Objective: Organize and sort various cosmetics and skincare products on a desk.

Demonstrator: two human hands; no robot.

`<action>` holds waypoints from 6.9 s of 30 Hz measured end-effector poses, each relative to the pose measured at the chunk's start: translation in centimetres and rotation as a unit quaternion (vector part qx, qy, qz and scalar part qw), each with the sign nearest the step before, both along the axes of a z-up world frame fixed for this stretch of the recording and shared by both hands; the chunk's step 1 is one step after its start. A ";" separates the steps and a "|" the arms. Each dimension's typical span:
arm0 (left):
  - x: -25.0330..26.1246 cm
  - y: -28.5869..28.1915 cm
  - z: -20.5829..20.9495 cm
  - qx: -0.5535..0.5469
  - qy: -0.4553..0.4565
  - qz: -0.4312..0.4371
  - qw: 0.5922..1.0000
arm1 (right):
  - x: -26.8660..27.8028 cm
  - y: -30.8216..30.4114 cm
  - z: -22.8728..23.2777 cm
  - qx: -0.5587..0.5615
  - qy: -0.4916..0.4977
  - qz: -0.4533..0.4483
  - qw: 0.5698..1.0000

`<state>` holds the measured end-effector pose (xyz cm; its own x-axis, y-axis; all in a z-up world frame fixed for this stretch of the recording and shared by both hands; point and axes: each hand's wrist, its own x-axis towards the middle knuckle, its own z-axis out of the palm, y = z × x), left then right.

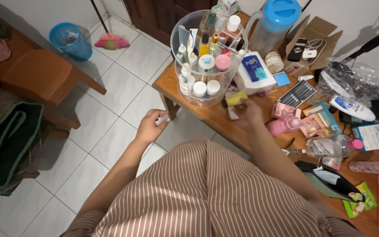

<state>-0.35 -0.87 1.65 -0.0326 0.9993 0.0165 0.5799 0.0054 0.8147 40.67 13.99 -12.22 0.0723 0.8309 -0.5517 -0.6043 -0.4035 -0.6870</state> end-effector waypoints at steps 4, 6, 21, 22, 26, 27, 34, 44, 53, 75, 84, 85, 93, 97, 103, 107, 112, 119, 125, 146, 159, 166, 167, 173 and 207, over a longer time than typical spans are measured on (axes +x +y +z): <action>0.1 0.9 -2.4 0.033 -0.008 -0.017 0.999 | 0.4 -0.7 2.7 0.030 0.008 -0.023 0.999; 0.6 1.7 -3.0 -0.003 -0.013 -0.030 0.999 | -1.3 -2.2 8.1 0.070 0.023 0.023 0.997; 7.9 11.2 -4.5 -0.011 -0.031 0.136 0.990 | 1.2 -1.6 7.2 0.062 -0.051 0.127 0.989; 8.3 10.9 -3.6 -0.014 -0.031 0.138 0.990 | 1.7 -1.7 6.6 0.059 -0.051 0.129 0.989; 9.1 10.8 -2.2 -0.042 -0.040 0.188 0.980 | 3.3 -1.5 3.7 0.065 -0.055 0.161 0.983; 9.2 11.0 -2.4 -0.033 -0.029 0.202 0.978 | 3.8 -1.5 2.9 0.059 -0.082 0.180 0.978; 7.8 13.0 -6.0 -0.017 -0.021 0.235 0.972 | 5.4 -1.2 0.0 0.049 -0.165 0.248 0.953; 11.1 11.5 -8.2 -0.012 -0.111 0.284 0.952 | 4.5 -0.7 -1.5 0.141 -0.133 0.235 0.952; 13.4 6.4 -10.0 -0.103 -0.175 0.238 0.950 | -2.2 1.2 6.3 0.280 -0.458 0.220 0.814; 11.7 2.6 -8.3 -0.126 -0.199 0.215 0.948 | -5.0 8.9 -5.0 0.301 -0.574 0.358 0.672; 12.4 3.5 -7.8 -0.132 -0.209 0.210 0.946 | -4.8 9.8 1.5 0.326 -0.591 0.218 0.705; 12.4 3.4 -7.9 -0.133 -0.208 0.209 0.946 | -4.9 9.8 3.4 0.324 -0.591 0.218 0.706; 12.4 2.7 -7.2 -0.141 -0.180 0.219 0.948 | -5.1 12.5 4.5 0.386 -0.573 0.245 0.681; 12.5 2.6 -7.3 -0.139 -0.195 0.222 0.945 | -5.6 12.3 5.6 0.338 -0.457 0.281 0.773; 12.6 2.9 -7.9 -0.144 -0.201 0.217 0.945 | -6.2 11.9 6.7 0.264 -0.575 0.312 0.709; 12.8 3.0 -7.8 -0.137 -0.198 0.209 0.948 | -5.7 12.3 2.8 0.192 -0.578 0.356 0.708; 13.0 4.0 -9.5 -0.151 -0.213 0.191 0.946 | -4.8 11.4 -2.2 0.239 -0.581 0.276 0.727; 14.8 7.0 -11.4 -0.221 -0.177 0.076 0.956 | -0.6 6.1 -1.6 0.260 -0.489 0.349 0.756; 15.2 8.1 -10.9 -0.254 -0.214 -0.018 0.943 | 3.8 -1.5 2.0 0.111 -0.272 0.408 0.864; 16.9 5.9 -12.0 -0.342 -0.198 -0.220 0.892 | 4.7 -25.8 13.2 0.019 -0.181 0.118 0.976; 15.4 9.4 -2.0 -0.151 -0.277 -0.305 0.898 | 5.9 -6.7 18.9 0.119 -0.278 0.271 0.914; 16.9 10.5 3.2 -0.255 -0.296 -0.278 0.878 | 13.4 9.1 12.7 0.140 -0.446 0.297 0.833; 17.3 10.8 2.5 -0.254 -0.314 -0.289 0.868 | 14.2 10.5 11.8 0.112 -0.560 0.306 0.762; 20.9 12.2 2.0 -0.262 -0.360 -0.269 0.854 | 17.7 16.3 3.0 0.074 -0.752 0.365 0.544; 7.5 10.4 -3.0 -0.282 -0.187 -0.096 0.936 | 3.5 -0.5 14.9 0.084 -0.007 0.358 0.930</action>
<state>7.15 9.52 -1.33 0.2504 0.8339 -0.4918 0.2893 0.4204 0.8600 44.21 13.52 2.63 -0.5264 0.7435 -0.4125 -0.2130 -0.5849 -0.7826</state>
